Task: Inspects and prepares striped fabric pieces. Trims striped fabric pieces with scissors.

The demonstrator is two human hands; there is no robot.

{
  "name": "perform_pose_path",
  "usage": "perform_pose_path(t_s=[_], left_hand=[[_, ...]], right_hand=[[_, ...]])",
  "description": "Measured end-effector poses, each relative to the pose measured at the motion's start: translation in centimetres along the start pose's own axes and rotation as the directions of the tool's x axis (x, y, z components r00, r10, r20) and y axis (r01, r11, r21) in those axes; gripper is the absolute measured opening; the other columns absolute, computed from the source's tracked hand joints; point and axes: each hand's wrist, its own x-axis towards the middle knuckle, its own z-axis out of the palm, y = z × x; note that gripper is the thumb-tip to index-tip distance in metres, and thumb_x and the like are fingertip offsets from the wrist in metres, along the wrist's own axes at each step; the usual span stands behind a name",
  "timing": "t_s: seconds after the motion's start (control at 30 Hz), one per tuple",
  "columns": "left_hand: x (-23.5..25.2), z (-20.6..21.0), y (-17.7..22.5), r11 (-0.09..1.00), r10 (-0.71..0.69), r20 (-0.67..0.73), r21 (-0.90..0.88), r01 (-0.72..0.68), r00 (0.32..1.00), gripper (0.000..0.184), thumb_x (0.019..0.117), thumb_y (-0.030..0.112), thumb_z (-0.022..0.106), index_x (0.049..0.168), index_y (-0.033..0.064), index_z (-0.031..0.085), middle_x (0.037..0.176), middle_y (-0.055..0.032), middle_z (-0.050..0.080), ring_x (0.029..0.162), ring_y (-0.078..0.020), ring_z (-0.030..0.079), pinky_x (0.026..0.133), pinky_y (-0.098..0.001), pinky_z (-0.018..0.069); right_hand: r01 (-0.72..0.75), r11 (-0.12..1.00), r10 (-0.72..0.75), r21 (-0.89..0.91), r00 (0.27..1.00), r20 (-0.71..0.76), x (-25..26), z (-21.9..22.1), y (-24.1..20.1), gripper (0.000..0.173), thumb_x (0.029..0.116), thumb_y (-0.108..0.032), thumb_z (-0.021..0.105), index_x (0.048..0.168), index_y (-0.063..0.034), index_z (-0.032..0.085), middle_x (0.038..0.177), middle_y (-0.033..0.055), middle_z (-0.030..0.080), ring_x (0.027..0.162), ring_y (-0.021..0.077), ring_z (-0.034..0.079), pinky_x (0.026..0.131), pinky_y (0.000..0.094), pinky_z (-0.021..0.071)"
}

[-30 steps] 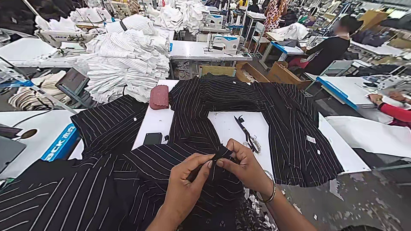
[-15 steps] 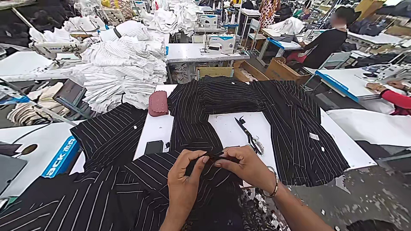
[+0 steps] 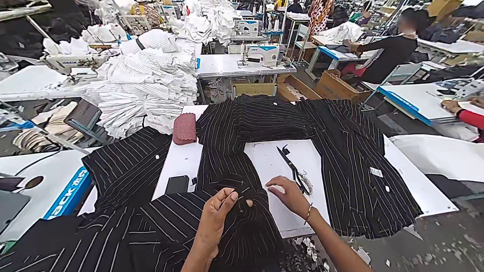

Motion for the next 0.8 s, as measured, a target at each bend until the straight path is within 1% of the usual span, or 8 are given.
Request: perform_pose_path(t_s=[0.07,0.17,0.3,0.37,0.43,0.53,0.67,0.8], left_hand=[[-0.3,0.1,-0.5,0.999,-0.013,0.034,-0.039,0.015,0.999,0.026,0.1034,0.006,0.046,0.096,0.0077,0.070,0.083,-0.0018,0.078,0.073,-0.0055,0.074,0.068,-0.0198,0.0606],[-0.4,0.6,-0.9,0.998,-0.014,0.071,-0.062,0.018,0.997,0.025,0.1026,0.007,0.047,0.096,0.0087,0.071,0.083,-0.0013,0.078,0.073,-0.0047,0.074,0.068,-0.0190,0.0602],[0.2,1.1,-1.0,0.999,0.019,0.148,-0.053,-0.011,0.989,0.021,0.1021,0.009,0.050,0.096,0.0089,0.070,0.083,-0.0015,0.077,0.073,-0.0061,0.074,0.069,-0.0205,0.0607],[0.5,1.4,-1.3,0.999,0.031,0.177,-0.048,-0.023,0.984,0.021,0.1015,0.008,0.050,0.097,0.0082,0.070,0.082,-0.0012,0.077,0.074,-0.0072,0.074,0.071,-0.0220,0.0611],[0.6,1.7,-1.3,0.998,0.057,0.209,-0.032,-0.052,0.976,0.021,0.1018,0.006,0.049,0.097,0.0078,0.069,0.083,-0.0009,0.076,0.076,-0.0076,0.074,0.072,-0.0223,0.0610],[0.4,1.8,-1.1,0.996,0.084,0.236,-0.020,-0.081,0.968,0.021,0.1016,0.005,0.050,0.097,0.0082,0.070,0.084,0.0001,0.077,0.077,-0.0072,0.074,0.074,-0.0220,0.0608],[0.7,1.8,-1.3,0.994,0.111,0.234,-0.005,-0.113,0.966,0.021,0.1020,0.005,0.049,0.096,0.0097,0.069,0.083,0.0021,0.076,0.077,-0.0061,0.074,0.074,-0.0218,0.0608],[1.0,2.0,-1.2,0.988,0.144,0.220,0.026,-0.153,0.965,0.020,0.1011,0.005,0.048,0.097,0.0102,0.067,0.081,0.0056,0.074,0.076,-0.0035,0.072,0.073,-0.0209,0.0598]], right_hand=[[-0.285,0.942,0.285,-0.177,0.958,-0.025,-0.9,-2.1,2.9,0.034,0.1013,-0.013,0.056,0.131,0.0018,0.065,0.132,0.0251,0.063,0.123,0.0410,0.060,0.108,0.0526,0.0456],[-0.543,0.784,0.542,-0.302,0.835,-0.094,-1.7,-3.2,5.4,0.049,0.0984,-0.010,0.057,0.144,0.0051,0.049,0.147,0.0296,0.048,0.136,0.0453,0.048,0.112,0.0514,0.0419],[-0.610,0.670,0.641,-0.422,0.763,-0.086,-1.4,-2.6,6.8,0.055,0.0991,-0.029,0.061,0.141,0.0050,0.051,0.140,0.0283,0.054,0.129,0.0408,0.057,0.105,0.0528,0.0479],[-0.606,0.691,0.677,-0.395,0.734,0.056,-1.3,-3.8,6.7,0.050,0.0971,-0.035,0.063,0.128,0.0045,0.059,0.121,0.0258,0.064,0.111,0.0387,0.065,0.094,0.0555,0.0514],[-0.606,0.795,0.577,0.020,0.767,0.281,-2.6,-5.0,7.2,0.023,0.1022,-0.019,0.059,0.107,0.0028,0.063,0.087,0.0113,0.065,0.077,0.0201,0.063,0.072,0.0381,0.0518],[-0.569,0.527,0.262,0.632,0.816,0.516,-6.9,-5.5,4.0,0.022,0.1082,-0.015,0.038,0.106,-0.0130,0.060,0.087,-0.0057,0.073,0.078,0.0047,0.070,0.072,0.0213,0.0570],[-0.451,0.573,0.143,0.684,0.877,0.458,-12.1,-5.8,-2.3,0.018,0.0995,-0.040,0.063,0.091,-0.0245,0.059,0.062,-0.0155,0.055,0.048,-0.0044,0.052,0.044,0.0135,0.0439],[-0.420,0.741,0.118,0.524,0.849,0.515,-15.5,-8.2,-4.7,0.048,0.0807,-0.065,0.076,0.092,-0.0219,0.057,0.065,-0.0160,0.052,0.051,-0.0062,0.047,0.047,0.0126,0.0386]])
